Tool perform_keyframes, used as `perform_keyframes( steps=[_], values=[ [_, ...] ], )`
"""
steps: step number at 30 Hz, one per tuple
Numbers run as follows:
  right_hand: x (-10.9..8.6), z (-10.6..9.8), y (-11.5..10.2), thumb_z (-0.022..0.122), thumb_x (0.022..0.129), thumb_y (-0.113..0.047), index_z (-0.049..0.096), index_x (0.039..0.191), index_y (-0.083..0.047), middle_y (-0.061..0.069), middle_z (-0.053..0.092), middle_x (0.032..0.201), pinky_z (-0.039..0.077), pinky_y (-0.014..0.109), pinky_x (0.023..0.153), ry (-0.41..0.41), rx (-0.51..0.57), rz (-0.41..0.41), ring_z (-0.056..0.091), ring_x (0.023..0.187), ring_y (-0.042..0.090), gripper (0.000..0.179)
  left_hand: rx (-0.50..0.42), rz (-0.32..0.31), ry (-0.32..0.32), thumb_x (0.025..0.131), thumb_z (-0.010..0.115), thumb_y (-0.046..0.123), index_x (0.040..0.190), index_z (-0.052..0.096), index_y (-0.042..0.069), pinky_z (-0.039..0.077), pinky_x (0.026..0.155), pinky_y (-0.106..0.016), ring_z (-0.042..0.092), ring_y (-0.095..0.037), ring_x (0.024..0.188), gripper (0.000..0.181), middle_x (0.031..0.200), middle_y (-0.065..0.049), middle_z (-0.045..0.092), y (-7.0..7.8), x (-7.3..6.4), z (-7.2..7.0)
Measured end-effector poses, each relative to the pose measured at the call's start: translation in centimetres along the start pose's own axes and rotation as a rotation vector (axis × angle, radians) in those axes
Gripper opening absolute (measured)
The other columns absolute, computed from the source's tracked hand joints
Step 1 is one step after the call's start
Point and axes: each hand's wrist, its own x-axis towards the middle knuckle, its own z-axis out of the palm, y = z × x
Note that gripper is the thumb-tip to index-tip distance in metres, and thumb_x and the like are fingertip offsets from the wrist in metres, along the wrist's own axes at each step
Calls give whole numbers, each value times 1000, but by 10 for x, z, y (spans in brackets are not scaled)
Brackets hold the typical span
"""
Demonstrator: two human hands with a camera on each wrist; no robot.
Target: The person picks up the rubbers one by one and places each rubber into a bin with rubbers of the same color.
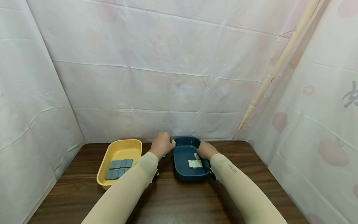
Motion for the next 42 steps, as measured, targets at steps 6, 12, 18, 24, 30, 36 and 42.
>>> perform_keyframes(
  steps=[6,12,18,24,30,36,42],
  values=[
    [0,0,1,56,117,-22,51,162,9,27,65,157,59,54,109,2,6,6,71,117,30,55,50,112,-38,101,85,17,90,84,11,61,78,-38,65,-17,86,13,98,-4,77,15,0,22],
    [0,0,0,58,115,-22,59,155,7,23,71,148,60,53,108,18,10,2,71,113,29,49,159,168,-109,105,83,24,85,77,14,58,84,-39,60,-18,92,23,95,0,71,31,1,42],
    [1,1,0,57,113,-17,69,143,1,16,77,128,59,47,96,31,3,-44,69,100,27,38,182,185,-145,107,80,19,69,60,17,50,69,-34,52,-15,70,43,69,3,54,44,0,55],
    [1,1,0,55,111,-17,67,145,0,13,75,122,56,46,93,31,17,-46,67,98,28,40,134,114,-212,106,78,10,67,56,18,48,64,-33,51,-14,62,46,64,3,49,55,-4,63],
    [-2,-1,-2,55,113,-18,70,139,-1,11,74,114,55,45,91,15,20,-51,67,95,28,35,162,70,-205,106,80,12,83,76,14,58,69,-35,63,-15,69,24,80,-1,73,60,-5,71],
    [-7,-2,-4,54,114,-18,70,133,0,12,73,110,56,44,88,6,14,-37,67,92,27,31,216,86,-191,107,80,14,80,76,16,57,64,-35,61,-15,63,27,74,0,71,62,-1,81],
    [-6,-2,-3,56,113,-16,73,133,0,12,77,118,59,46,93,20,-6,-62,67,94,26,31,259,99,-202,108,79,19,80,76,17,63,71,-40,66,-16,68,28,77,0,74,60,1,86]
  ],
)
